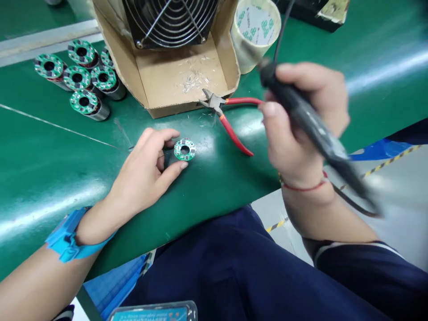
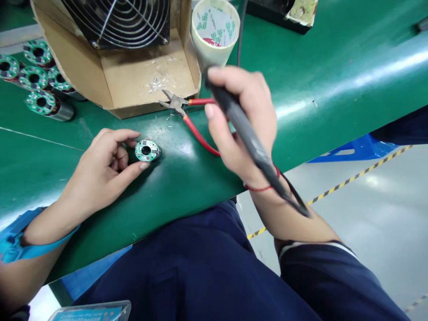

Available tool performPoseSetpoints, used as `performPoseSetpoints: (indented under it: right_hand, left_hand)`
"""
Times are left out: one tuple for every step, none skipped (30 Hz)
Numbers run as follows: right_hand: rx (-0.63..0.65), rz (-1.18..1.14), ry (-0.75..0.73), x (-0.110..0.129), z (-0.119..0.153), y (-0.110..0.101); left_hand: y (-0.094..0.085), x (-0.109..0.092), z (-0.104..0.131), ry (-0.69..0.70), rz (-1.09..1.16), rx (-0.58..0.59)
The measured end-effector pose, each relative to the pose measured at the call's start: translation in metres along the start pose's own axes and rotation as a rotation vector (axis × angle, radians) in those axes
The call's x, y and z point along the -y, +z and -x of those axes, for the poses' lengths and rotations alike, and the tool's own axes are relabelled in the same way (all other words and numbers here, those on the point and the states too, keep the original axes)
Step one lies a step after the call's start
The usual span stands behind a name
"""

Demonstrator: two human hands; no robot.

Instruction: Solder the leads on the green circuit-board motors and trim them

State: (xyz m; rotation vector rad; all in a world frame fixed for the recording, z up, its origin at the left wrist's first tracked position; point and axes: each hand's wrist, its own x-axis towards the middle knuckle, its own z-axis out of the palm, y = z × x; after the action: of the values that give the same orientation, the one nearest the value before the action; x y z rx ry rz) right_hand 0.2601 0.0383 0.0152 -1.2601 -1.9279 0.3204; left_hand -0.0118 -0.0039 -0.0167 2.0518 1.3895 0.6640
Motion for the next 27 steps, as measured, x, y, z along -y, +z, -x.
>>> performPoseSetpoints:
  right_hand:
    - [0.024, 0.082, -0.067, -0.012, -0.007, 0.001]
    - [0.108, 0.153, -0.078, -0.023, -0.013, 0.001]
    - [0.173, 0.162, -0.082, -0.034, -0.017, 0.002]
    - [0.215, 0.156, -0.037, -0.042, -0.018, 0.003]
    - [0.23, 0.146, -0.017, -0.048, -0.018, 0.004]
    - [0.235, 0.136, -0.01, -0.052, -0.015, 0.005]
    - [0.241, 0.137, -0.017, -0.054, -0.011, 0.007]
    - [0.257, 0.148, -0.04, -0.054, -0.005, 0.009]
    - [0.287, 0.169, -0.059, -0.054, 0.001, 0.011]
    - [0.322, 0.198, -0.069, -0.053, 0.006, 0.013]
    - [0.35, 0.232, -0.069, -0.053, 0.01, 0.016]
    - [0.362, 0.271, -0.064, -0.052, 0.014, 0.018]
    - [0.358, 0.314, -0.06, -0.051, 0.016, 0.02]
    - [0.344, 0.346, -0.057, -0.049, 0.018, 0.02]
    - [0.328, 0.363, -0.058, -0.047, 0.019, 0.02]
    - [0.314, 0.365, -0.064, -0.045, 0.02, 0.019]
    - [0.309, 0.354, -0.075, -0.041, 0.022, 0.018]
    - [0.314, 0.336, -0.099, -0.037, 0.023, 0.016]
    - [0.324, 0.316, -0.144, -0.032, 0.024, 0.013]
    - [0.339, 0.3, -0.206, -0.028, 0.025, 0.011]
    - [0.357, 0.289, -0.275, -0.023, 0.026, 0.009]
    - [0.377, 0.281, -0.342, -0.019, 0.026, 0.006]
    - [0.402, 0.279, -0.399, -0.015, 0.026, 0.005]
    - [0.426, 0.286, -0.439, -0.012, 0.025, 0.003]
    - [0.453, 0.3, -0.456, -0.01, 0.023, 0.001]
    - [0.479, 0.319, -0.462, -0.008, 0.021, -0.001]
    - [0.499, 0.34, -0.466, -0.007, 0.019, -0.003]
  left_hand:
    - [0.001, 0.0, 0.0, -0.015, -0.011, 0.012]
    - [0.002, -0.001, -0.001, -0.028, -0.031, 0.028]
    - [0.003, -0.001, -0.002, -0.036, -0.059, 0.048]
    - [0.004, -0.001, -0.002, -0.041, -0.085, 0.067]
    - [0.004, -0.002, -0.003, -0.046, -0.1, 0.079]
    - [0.005, -0.002, -0.003, -0.052, -0.097, 0.08]
    - [0.004, -0.001, -0.003, -0.062, -0.076, 0.077]
    - [0.004, 0.0, -0.002, -0.073, -0.04, 0.072]
    - [0.003, 0.001, -0.001, -0.083, 0.005, 0.064]
    - [0.003, 0.002, 0.0, -0.09, 0.056, 0.056]
    - [0.002, 0.003, 0.001, -0.094, 0.109, 0.05]
    - [0.002, 0.005, 0.002, -0.096, 0.163, 0.047]
    - [0.002, 0.006, 0.004, -0.099, 0.213, 0.042]
    - [0.002, 0.006, 0.005, -0.105, 0.256, 0.035]
    - [0.002, 0.007, 0.006, -0.114, 0.287, 0.029]
    - [0.003, 0.007, 0.007, -0.125, 0.302, 0.02]
    - [0.004, 0.006, 0.007, -0.137, 0.299, 0.009]
    - [0.004, 0.005, 0.008, -0.143, 0.285, -0.001]
    - [0.004, 0.004, 0.008, -0.144, 0.259, -0.012]
    - [0.004, 0.002, 0.008, -0.141, 0.222, -0.021]
    - [0.004, 0.0, 0.008, -0.136, 0.179, -0.029]
    - [0.003, -0.002, 0.008, -0.125, 0.135, -0.035]
    - [0.002, -0.004, 0.008, -0.109, 0.095, -0.045]
    - [0.001, -0.006, 0.008, -0.088, 0.056, -0.054]
    - [-0.001, -0.007, 0.008, -0.067, 0.02, -0.065]
    - [-0.002, -0.008, 0.007, -0.044, -0.011, -0.076]
    - [-0.002, -0.009, 0.007, -0.025, -0.042, -0.085]
